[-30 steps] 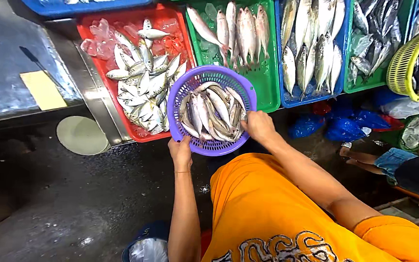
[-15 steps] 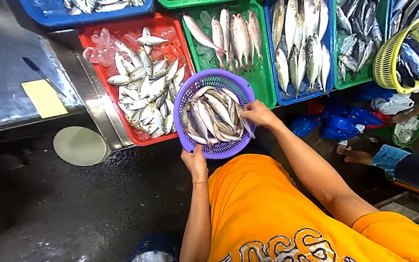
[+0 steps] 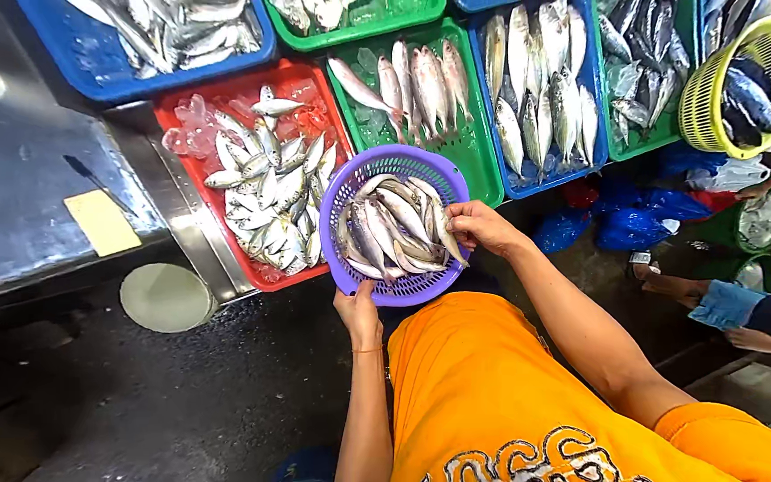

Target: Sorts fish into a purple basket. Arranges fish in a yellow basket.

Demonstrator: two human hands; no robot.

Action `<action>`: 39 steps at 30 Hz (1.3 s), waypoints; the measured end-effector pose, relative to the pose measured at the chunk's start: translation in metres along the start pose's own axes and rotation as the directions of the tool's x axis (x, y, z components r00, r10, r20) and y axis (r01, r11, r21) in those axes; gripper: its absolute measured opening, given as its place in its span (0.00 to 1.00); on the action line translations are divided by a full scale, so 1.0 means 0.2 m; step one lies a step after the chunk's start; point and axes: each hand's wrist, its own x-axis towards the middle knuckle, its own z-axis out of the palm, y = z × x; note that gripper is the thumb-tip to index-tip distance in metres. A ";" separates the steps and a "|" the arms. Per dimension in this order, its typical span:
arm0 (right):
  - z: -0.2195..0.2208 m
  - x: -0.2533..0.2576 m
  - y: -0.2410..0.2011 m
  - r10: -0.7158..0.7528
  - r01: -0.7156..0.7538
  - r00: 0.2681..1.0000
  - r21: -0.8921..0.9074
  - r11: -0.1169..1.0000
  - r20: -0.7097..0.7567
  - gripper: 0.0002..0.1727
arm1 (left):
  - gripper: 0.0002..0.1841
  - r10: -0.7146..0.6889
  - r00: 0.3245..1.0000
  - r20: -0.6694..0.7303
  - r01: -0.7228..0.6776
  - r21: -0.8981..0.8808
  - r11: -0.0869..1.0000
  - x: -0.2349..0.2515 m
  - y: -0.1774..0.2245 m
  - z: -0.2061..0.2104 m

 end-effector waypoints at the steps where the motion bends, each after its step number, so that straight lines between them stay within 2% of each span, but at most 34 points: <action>1: 0.01 -0.02 0.00 0.015 -0.018 0.999 -0.062 0.998 -0.042 0.09 | 0.17 0.002 1.000 0.016 -0.003 0.016 1.000 -0.01 0.00 0.01; 4: -0.03 -0.10 -0.03 -0.039 -0.047 0.974 -0.365 0.930 -0.224 0.18 | 0.16 0.033 0.996 0.078 -0.036 0.036 0.999 -0.01 0.04 0.08; 5: -0.08 -0.10 -0.04 -0.090 -0.029 0.955 -0.391 0.920 -0.282 0.19 | 0.16 0.033 0.996 0.088 -0.036 0.032 0.999 -0.01 0.08 0.12; 8: -0.29 -0.24 -0.09 -0.188 0.084 0.892 -0.259 0.962 -0.411 0.18 | 0.20 -0.038 0.994 0.102 0.038 0.002 0.999 -0.04 0.19 0.23; 10: -0.46 -0.37 -0.07 -0.193 0.102 0.852 -0.207 0.973 -0.486 0.17 | 0.22 -0.089 0.990 0.107 0.093 -0.037 0.995 -0.07 0.27 0.32; 12: -0.66 -0.48 0.02 -0.124 0.012 0.813 -0.196 0.981 -0.569 0.17 | 0.23 -0.085 0.988 0.126 0.096 -0.088 0.991 -0.08 0.35 0.43; 16: -1.02 -0.73 0.35 0.075 -0.255 0.721 -0.162 0.953 -0.689 0.18 | 0.14 -0.037 0.980 0.194 0.080 -0.223 0.971 -0.10 0.50 0.70; 19: -1.16 -0.89 0.55 0.203 -0.333 0.660 -0.040 0.942 -0.724 0.18 | 0.12 0.001 0.968 0.250 0.079 -0.307 0.948 -0.14 0.56 0.97; 21: -1.18 -0.94 0.55 0.215 -0.259 0.664 0.050 0.965 -0.716 0.19 | 0.13 0.022 0.977 0.211 0.033 -0.251 0.967 -0.16 0.59 1.14; 22: -1.18 -0.94 0.49 0.186 -0.174 0.686 0.090 0.981 -0.704 0.20 | 0.15 0.038 0.982 0.186 0.002 -0.209 0.978 -0.17 0.60 1.22; 25: -1.12 -0.78 0.17 -0.005 0.129 0.818 0.175 0.976 -0.576 0.34 | 0.19 0.076 0.982 0.171 -0.053 -0.134 0.990 -0.22 0.64 1.43; 27: -1.09 -0.61 -0.04 -0.077 0.237 0.878 0.288 0.928 -0.473 0.40 | 0.19 0.071 0.977 0.199 -0.053 -0.094 0.994 -0.26 0.64 1.54; 28: -1.08 -0.53 -0.11 -0.068 0.262 0.881 0.363 0.894 -0.468 0.40 | 0.18 0.058 0.974 0.220 -0.044 -0.068 0.997 -0.29 0.64 1.57; 30: -1.10 -0.40 -0.19 0.028 0.286 0.827 0.463 0.839 -0.562 0.33 | 0.19 0.031 0.958 0.285 -0.036 0.013 0.999 -0.31 0.66 1.62; 32: -1.14 -0.34 -0.21 0.109 0.303 0.778 0.521 0.798 -0.619 0.25 | 0.23 0.046 0.896 0.442 -0.134 0.172 0.976 -0.24 0.76 1.64; 33: -1.16 -0.34 -0.21 0.133 0.312 0.777 0.561 0.767 -0.615 0.23 | 0.26 0.063 0.838 0.541 -0.251 0.282 0.926 -0.17 0.86 1.66; 34: -1.18 -0.35 -0.20 0.160 0.318 0.781 0.605 0.730 -0.604 0.21 | 0.30 0.105 0.782 0.615 -0.420 0.394 0.817 -0.09 1.00 1.70; 36: -1.21 -0.34 -0.19 0.206 0.330 0.762 0.642 0.692 -0.614 0.19 | 0.43 0.295 0.651 0.700 -0.738 0.492 0.461 0.12 1.39 1.88; 38: -1.23 -0.33 -0.21 0.209 0.332 0.739 0.616 0.714 -0.640 0.20 | 0.51 0.527 0.451 0.721 -0.889 0.414 0.195 0.31 1.80 2.20; 39: -1.23 -0.32 -0.23 0.207 0.330 0.731 0.603 0.727 -0.650 0.21 | 0.53 0.599 0.328 0.730 -0.933 0.350 0.084 0.36 2.00 2.40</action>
